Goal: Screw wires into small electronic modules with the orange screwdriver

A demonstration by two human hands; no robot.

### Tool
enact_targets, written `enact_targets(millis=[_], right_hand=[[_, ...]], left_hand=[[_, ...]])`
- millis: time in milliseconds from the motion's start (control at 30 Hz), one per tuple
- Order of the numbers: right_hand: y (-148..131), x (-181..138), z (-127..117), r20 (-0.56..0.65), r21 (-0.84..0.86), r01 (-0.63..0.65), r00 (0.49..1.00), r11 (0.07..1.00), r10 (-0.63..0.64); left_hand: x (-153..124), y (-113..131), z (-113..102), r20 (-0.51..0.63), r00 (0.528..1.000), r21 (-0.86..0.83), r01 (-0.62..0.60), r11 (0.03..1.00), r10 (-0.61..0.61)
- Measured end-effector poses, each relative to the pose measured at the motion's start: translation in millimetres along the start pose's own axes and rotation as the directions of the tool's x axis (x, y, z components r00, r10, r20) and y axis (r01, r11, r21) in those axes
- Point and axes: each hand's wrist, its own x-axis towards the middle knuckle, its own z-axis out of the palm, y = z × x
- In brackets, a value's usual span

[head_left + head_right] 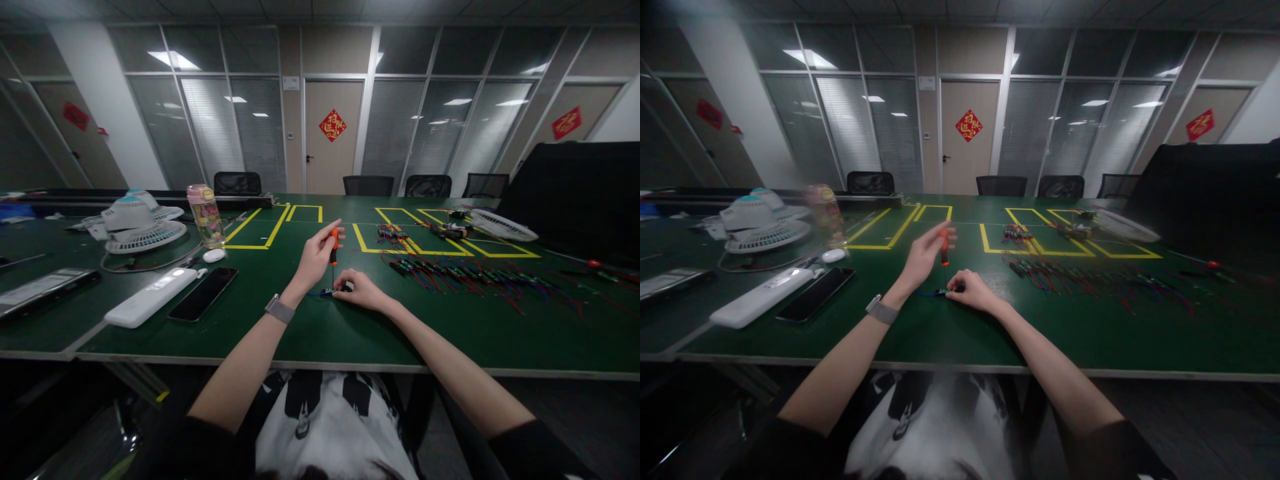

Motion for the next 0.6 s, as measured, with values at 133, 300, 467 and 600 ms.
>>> enact_targets(millis=[133,300,467,600], right_hand=[[-1,0,-1,0.007,0.011,-0.006,1.000,1.000,0.006],[-3,0,-1,0.004,0.005,-0.016,1.000,1.000,0.016],[-4,0,-2,0.004,0.009,-0.013,1.000,1.000,0.013],[-5,0,-2,0.009,0.019,-0.018,1.000,1.000,0.018]], left_hand=[[-1,0,0,-0.041,0.995,0.167,-0.080,0.983,0.088],[-7,7,0,-0.029,0.975,0.444,-0.186,0.877,0.222],[-7,9,3,0.015,0.986,0.256,-0.165,0.952,0.167],[-4,5,2,-0.022,0.997,0.130,-0.071,0.989,0.074]])
